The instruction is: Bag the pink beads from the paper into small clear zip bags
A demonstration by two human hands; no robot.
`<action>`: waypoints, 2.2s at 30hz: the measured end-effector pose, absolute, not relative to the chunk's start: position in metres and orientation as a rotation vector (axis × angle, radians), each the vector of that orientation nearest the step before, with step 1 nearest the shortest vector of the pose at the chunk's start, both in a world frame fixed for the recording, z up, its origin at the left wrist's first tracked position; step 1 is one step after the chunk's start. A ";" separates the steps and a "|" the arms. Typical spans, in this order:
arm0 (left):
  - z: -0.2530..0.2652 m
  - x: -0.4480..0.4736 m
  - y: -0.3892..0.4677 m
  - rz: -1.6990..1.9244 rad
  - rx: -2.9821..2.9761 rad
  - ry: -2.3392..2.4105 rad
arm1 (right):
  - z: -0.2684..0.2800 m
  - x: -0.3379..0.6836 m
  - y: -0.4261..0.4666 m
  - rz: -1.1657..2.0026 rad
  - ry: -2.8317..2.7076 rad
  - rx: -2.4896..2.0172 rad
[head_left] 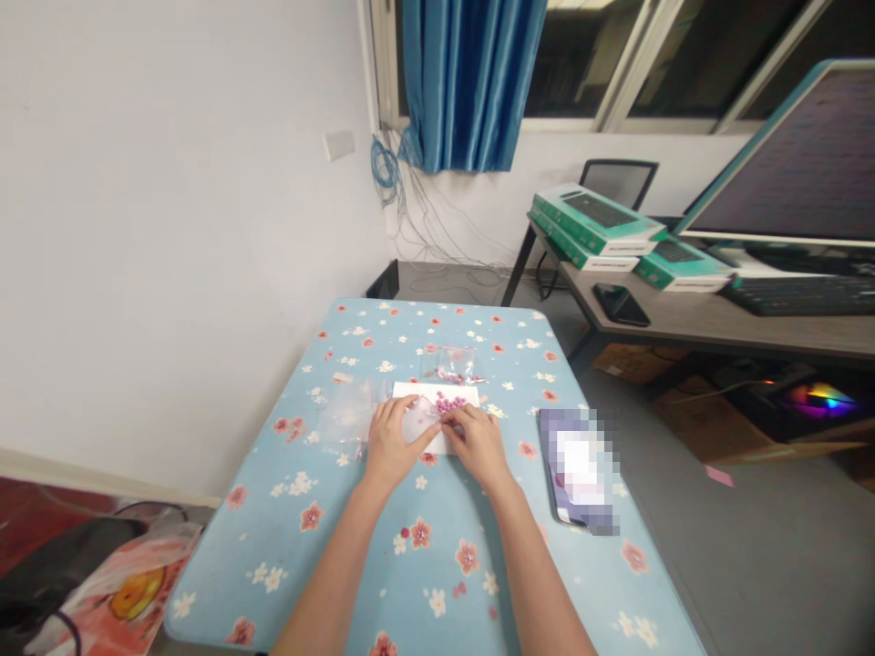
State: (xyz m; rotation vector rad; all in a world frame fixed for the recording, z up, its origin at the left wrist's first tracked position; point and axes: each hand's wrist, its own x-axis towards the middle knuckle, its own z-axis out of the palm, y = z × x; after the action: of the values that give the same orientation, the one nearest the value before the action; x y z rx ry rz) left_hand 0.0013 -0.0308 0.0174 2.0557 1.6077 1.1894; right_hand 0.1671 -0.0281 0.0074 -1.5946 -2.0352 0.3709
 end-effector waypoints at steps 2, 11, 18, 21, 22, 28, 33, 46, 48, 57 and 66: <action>0.017 0.002 -0.031 1.182 2.061 1.608 | 0.007 0.167 -0.028 0.366 -2.032 -1.600; 0.014 0.004 -0.031 1.135 2.076 1.606 | 0.003 0.169 -0.026 0.391 -1.987 -1.573; 0.010 0.005 -0.031 1.108 2.114 1.585 | 0.001 0.173 -0.020 0.713 -1.599 -1.367; 0.008 0.007 -0.032 1.091 2.141 1.557 | 0.003 0.173 -0.019 0.865 -1.370 -1.263; 0.008 0.008 -0.033 1.083 2.152 1.544 | 0.004 0.173 -0.019 0.893 -1.338 -1.238; 0.008 0.012 -0.035 1.061 2.201 1.494 | 0.008 0.170 -0.023 0.964 -1.361 -1.162; 0.008 0.011 -0.035 1.074 2.206 1.486 | 0.009 0.170 -0.024 0.975 -1.362 -1.142; 0.014 0.008 -0.032 1.185 1.706 1.353 | 0.010 0.179 -0.024 1.158 -1.216 -1.266; 0.017 0.008 -0.031 1.195 1.498 1.233 | 0.010 0.179 -0.024 1.186 -1.235 -1.281; 0.026 0.011 -0.032 1.151 0.788 0.870 | 0.010 0.177 -0.023 1.109 -1.281 -1.161; 0.018 0.029 -0.036 1.006 0.653 0.901 | 0.007 0.172 -0.023 1.094 -1.279 -1.125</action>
State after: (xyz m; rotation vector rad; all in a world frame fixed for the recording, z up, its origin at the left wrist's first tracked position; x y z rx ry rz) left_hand 0.0287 -0.0359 0.0180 0.6533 0.9013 1.0064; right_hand 0.1720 -0.0235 0.0070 -1.1247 -1.2791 1.0943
